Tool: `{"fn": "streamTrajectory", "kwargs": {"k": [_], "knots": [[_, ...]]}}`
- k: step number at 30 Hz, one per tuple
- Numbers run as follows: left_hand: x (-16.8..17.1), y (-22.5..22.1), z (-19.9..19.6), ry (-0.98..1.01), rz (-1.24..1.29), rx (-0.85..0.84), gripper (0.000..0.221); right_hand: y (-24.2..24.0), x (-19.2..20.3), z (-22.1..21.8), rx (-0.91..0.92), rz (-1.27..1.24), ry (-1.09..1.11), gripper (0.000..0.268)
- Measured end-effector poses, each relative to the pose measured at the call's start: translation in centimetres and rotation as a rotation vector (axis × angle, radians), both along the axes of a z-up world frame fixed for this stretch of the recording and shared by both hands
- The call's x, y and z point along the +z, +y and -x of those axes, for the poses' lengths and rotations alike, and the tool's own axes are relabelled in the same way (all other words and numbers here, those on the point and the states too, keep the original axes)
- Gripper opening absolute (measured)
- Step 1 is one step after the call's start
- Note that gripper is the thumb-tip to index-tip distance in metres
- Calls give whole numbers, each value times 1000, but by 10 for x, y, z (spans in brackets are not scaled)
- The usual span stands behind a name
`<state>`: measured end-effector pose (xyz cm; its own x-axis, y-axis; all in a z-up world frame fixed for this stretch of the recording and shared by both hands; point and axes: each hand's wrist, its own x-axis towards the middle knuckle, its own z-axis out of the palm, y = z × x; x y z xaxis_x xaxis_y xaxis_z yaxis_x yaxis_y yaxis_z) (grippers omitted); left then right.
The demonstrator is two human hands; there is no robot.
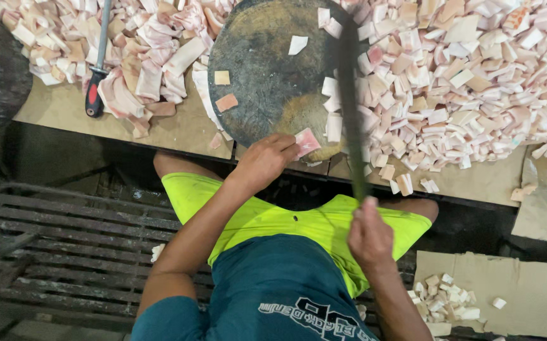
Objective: The person chops strips of raw animal skins into smaller pieces on a wooden block using a large cleaver, working through a large pile of skins on a table.
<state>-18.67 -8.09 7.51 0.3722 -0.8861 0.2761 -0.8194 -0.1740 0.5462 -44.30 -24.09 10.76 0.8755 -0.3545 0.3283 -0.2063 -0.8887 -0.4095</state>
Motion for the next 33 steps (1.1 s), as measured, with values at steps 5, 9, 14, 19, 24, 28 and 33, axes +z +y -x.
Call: {"fn": "streamTrajectory", "kwargs": {"k": [5, 9, 14, 19, 24, 28, 33], "knots": [[1, 0, -2, 15, -32, -3, 20, 4, 2, -10, 115, -95, 119, 67], [0, -2, -3, 41, -42, 2, 16, -10, 19, 9, 35, -148, 10, 64], [-2, 3, -3, 67, 57, 24, 22, -4, 4, 10, 92, 213, -141, 64], [1, 5, -3, 15, 4, 5, 24, 5, -7, -4, 78, -118, 352, 61], [5, 3, -5, 17, 25, -14, 20, -12, 13, 0, 97, -179, 70, 58], [3, 19, -4, 124, 124, 187, 20, -14, 18, 19, 101, -208, 101, 55], [-4, 45, -13, 53, 297, 519, 20, -33, -10, 18, 260, -44, 273, 60]]}}
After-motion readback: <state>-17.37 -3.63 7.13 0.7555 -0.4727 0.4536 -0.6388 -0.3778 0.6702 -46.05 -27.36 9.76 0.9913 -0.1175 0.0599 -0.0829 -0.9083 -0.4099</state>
